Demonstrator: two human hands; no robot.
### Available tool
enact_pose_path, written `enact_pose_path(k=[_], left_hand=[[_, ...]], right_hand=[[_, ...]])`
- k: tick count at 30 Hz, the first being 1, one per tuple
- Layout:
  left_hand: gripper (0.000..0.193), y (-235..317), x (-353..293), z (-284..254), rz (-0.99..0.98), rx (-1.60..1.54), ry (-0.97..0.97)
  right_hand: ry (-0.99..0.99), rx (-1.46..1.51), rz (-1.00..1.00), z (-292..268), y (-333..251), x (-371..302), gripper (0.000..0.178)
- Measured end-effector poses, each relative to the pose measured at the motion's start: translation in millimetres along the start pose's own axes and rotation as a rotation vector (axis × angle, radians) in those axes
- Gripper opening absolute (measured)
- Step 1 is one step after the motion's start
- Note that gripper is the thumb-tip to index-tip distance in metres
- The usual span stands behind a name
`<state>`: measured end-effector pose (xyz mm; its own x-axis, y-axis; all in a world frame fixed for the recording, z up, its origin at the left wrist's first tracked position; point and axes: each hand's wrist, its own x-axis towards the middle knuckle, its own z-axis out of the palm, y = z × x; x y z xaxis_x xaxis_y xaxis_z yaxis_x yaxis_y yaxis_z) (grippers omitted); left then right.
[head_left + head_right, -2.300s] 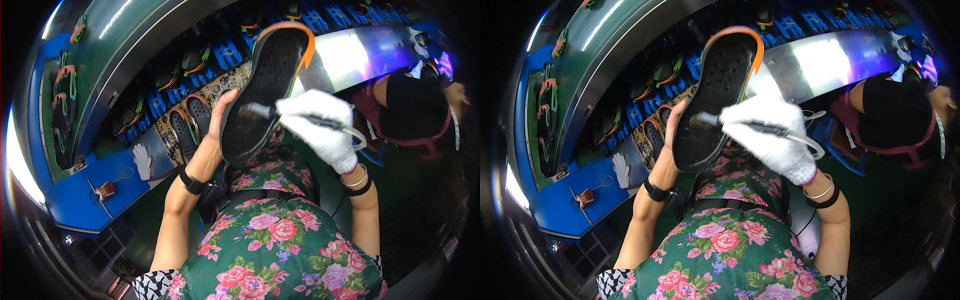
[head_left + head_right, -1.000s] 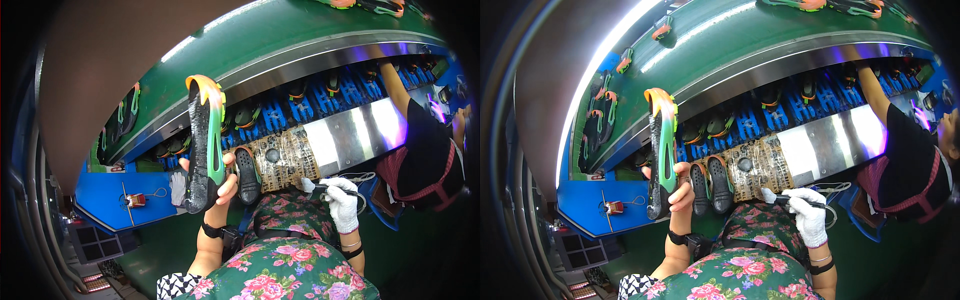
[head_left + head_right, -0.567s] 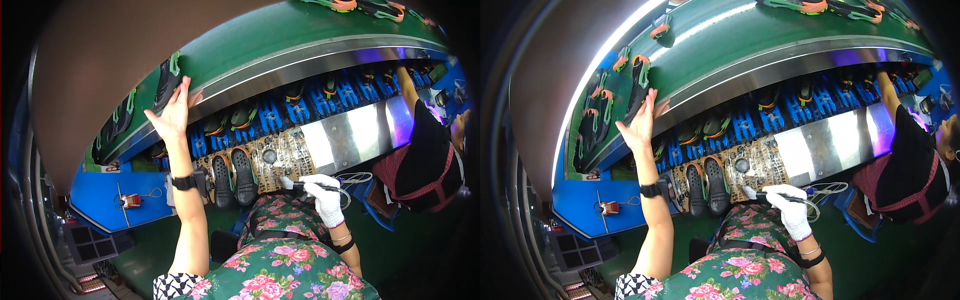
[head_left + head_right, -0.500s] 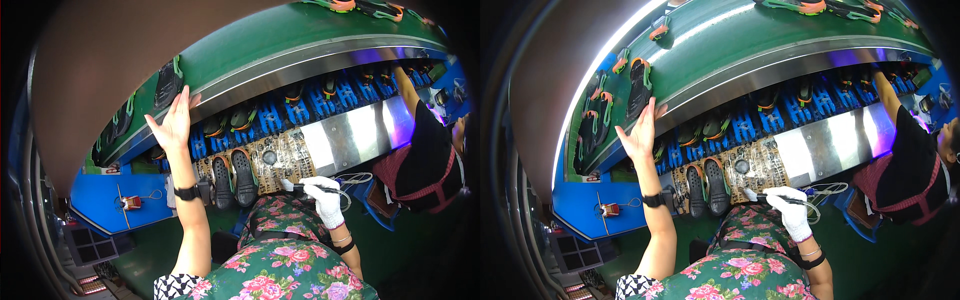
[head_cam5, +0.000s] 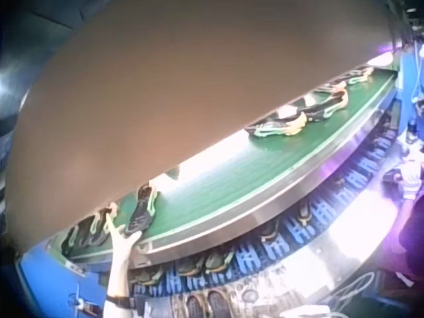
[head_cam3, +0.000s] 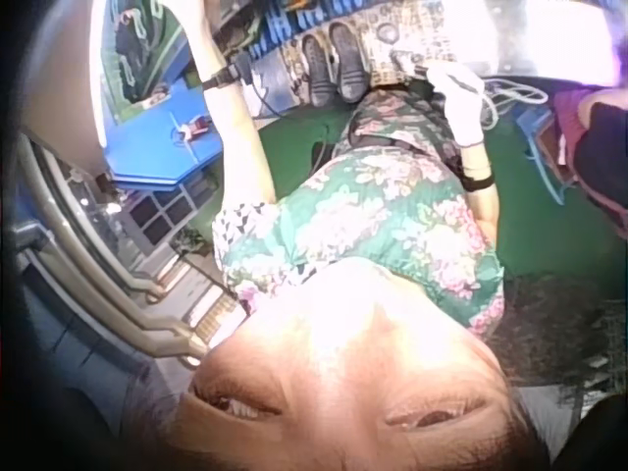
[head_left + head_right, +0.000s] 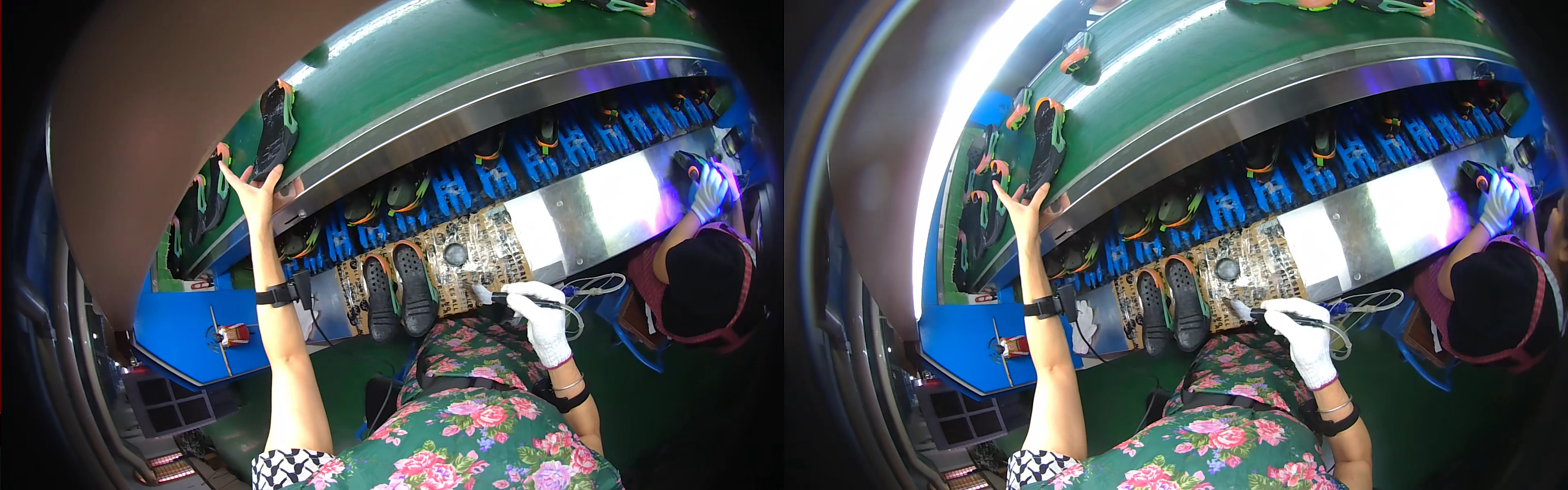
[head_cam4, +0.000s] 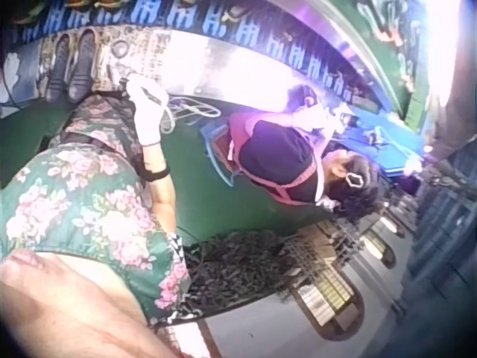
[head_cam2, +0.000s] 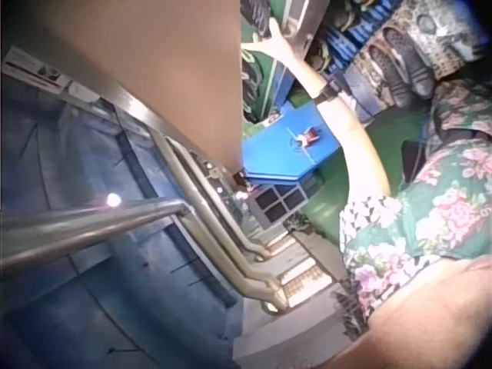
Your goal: Applying adhesive to the bottoms of shoe soles using a brush on a factory assembly line.
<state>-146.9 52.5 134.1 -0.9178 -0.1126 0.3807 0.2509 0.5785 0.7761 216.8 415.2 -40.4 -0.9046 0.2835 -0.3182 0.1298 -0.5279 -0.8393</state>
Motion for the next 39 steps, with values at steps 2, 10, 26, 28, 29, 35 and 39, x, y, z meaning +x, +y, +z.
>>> enact_pose_path(k=[2, 10, 26, 28, 29, 35, 39], left_hand=[[0.126, -8.6, 19.1, -18.2, -0.004, 0.026, -0.083], [0.065, 83.3, 104.6, -29.8, 0.029, 0.367, -0.392], [0.032, 69.9, 207.6, 72.0, 0.782, 1.418, -0.466], [0.031, 72.1, 211.5, 68.0, 0.786, 1.481, -0.46], [0.03, 72.7, 213.3, 67.9, 0.786, 1.543, -0.457], [0.035, 65.9, 206.5, 81.8, 0.733, 1.538, -0.524], [0.059, 99.1, 174.4, 85.5, 0.557, 1.563, -0.519]], right_hand=[[-0.013, 0.015, 0.008, -0.8, 4.0, 0.3, 0.019], [0.084, 0.125, -0.059, -11.9, 20.9, 5.8, 0.018], [0.216, 0.097, -0.048, -4.5, 33.0, 13.0, 0.016], [0.2, 0.101, -0.057, -3.7, 30.4, 13.2, 0.017], [0.183, 0.1, -0.063, -3.6, 29.1, 12.9, 0.017], [0.194, 0.045, -0.066, -9.9, 26.8, 8.2, 0.016], [0.181, 0.07, -0.082, -12.5, 22.5, 5.2, 0.017]])
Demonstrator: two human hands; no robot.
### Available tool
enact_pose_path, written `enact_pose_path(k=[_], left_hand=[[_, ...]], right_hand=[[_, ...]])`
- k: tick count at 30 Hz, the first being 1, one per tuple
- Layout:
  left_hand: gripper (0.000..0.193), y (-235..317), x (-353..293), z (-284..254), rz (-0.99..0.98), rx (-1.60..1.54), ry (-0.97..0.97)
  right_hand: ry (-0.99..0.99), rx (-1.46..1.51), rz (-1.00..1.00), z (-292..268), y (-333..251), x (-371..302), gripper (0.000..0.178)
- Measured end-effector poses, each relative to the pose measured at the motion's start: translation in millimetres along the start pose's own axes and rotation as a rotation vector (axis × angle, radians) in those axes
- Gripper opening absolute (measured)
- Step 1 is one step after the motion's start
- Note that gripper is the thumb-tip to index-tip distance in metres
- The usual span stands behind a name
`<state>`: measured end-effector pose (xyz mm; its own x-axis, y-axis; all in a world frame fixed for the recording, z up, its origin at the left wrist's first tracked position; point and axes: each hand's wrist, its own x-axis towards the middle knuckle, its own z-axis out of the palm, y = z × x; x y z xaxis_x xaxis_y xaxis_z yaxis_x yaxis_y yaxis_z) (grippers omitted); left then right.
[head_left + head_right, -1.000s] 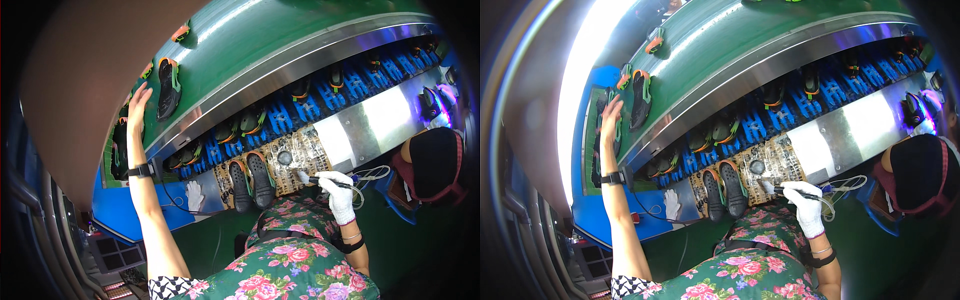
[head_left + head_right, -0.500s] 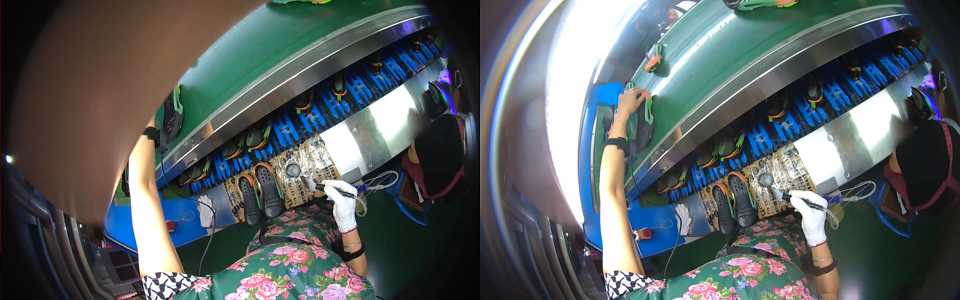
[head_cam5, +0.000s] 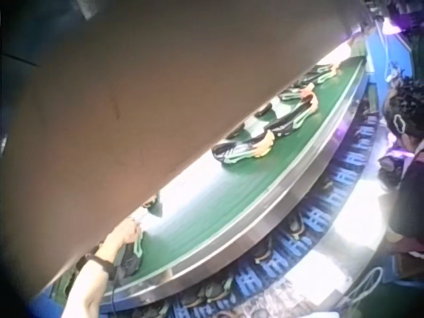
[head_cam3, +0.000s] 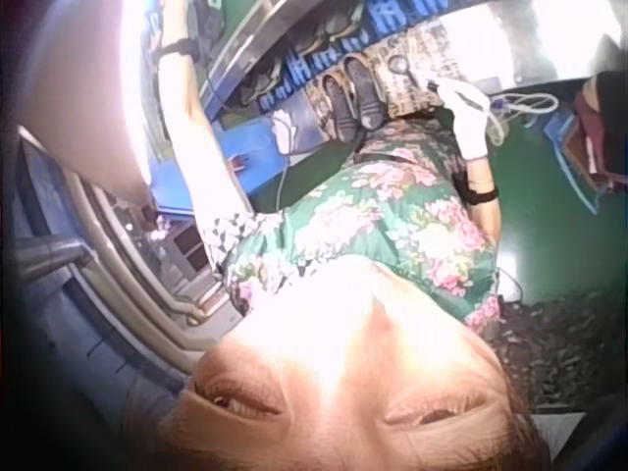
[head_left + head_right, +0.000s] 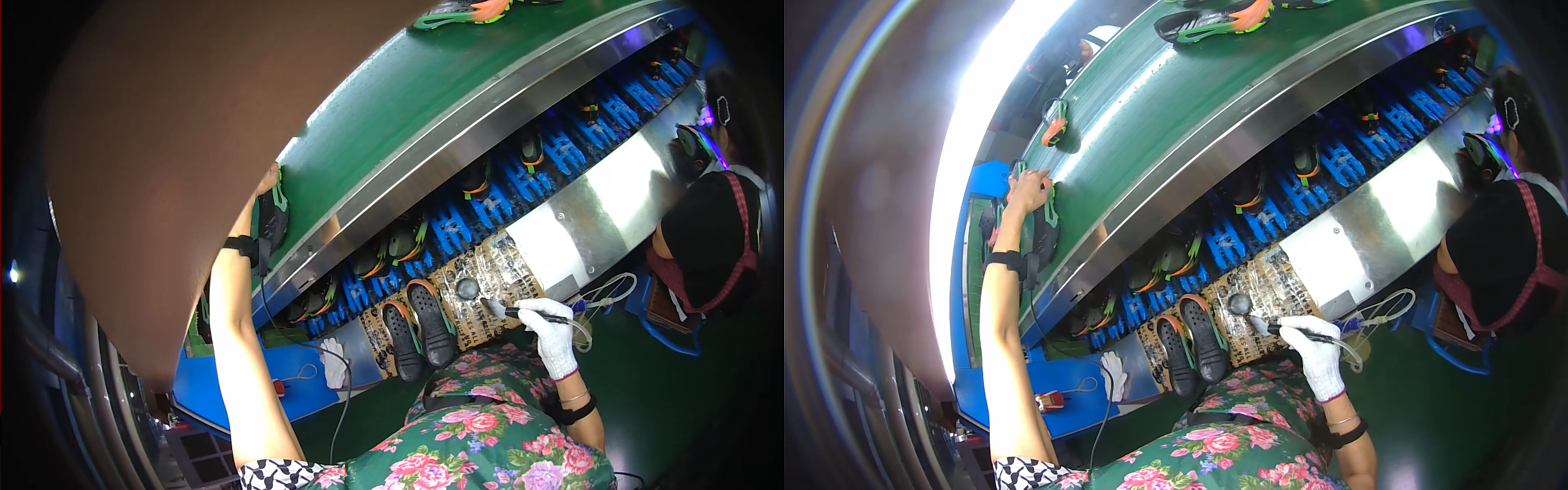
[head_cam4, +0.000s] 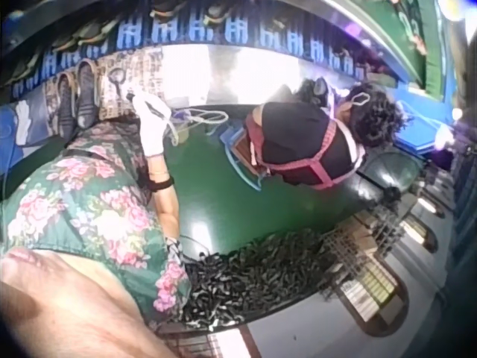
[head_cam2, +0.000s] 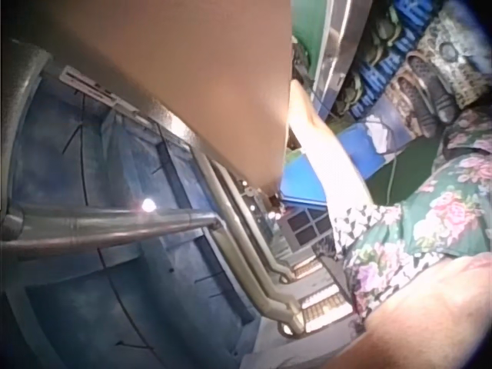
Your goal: Applying adhesive to the bottoms of shoe soles using a brush on a factory assembly line.
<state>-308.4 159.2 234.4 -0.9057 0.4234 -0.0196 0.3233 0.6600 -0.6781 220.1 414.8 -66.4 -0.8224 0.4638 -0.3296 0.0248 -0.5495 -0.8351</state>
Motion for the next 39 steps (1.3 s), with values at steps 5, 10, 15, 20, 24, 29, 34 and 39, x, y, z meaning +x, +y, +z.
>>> enact_pose_path(k=[5, 10, 15, 20, 24, 29, 34, 39], left_hand=[[0.11, 57.9, 3.1, -38.1, 0.303, -0.508, -0.272], [0.162, 102.1, 40.2, -68.5, 0.368, -0.32, -0.412], [0.158, 139.3, 100.3, -119.9, 0.379, -0.327, -0.158], [0.116, 255.2, 137.8, -188.5, 0.633, -0.902, 0.136], [0.07, 330.4, 150.9, -225.4, 0.638, -0.964, 0.253], [0.022, 338.4, 136.8, -217.1, 0.44, -1.362, 0.233], [0.038, 257.5, 89.9, -162.5, 0.364, -2.157, -0.04], [0.043, 171.3, -18.1, -74.8, 0.044, -2.321, 0.052]], right_hand=[[-0.012, -0.022, 0.007, -7.5, -3.7, -1.8, 0.016], [-0.005, -0.036, -0.016, -17.1, -7.3, -7.5, 0.017], [0.065, -0.014, -0.002, -30.7, -13.2, -18.5, 0.016], [0.155, -0.002, -0.016, -36.7, -27.6, -32.0, 0.016], [0.209, 0.016, -0.039, -41.1, -33.6, -46.3, 0.015], [0.224, 0.021, -0.049, -51.4, -43.6, -55.7, 0.015], [0.14, 0.08, -0.029, -67.1, -35.2, -46.4, 0.016], [0.015, 0.006, -0.135, -61.0, -56.4, -39.4, 0.017]])
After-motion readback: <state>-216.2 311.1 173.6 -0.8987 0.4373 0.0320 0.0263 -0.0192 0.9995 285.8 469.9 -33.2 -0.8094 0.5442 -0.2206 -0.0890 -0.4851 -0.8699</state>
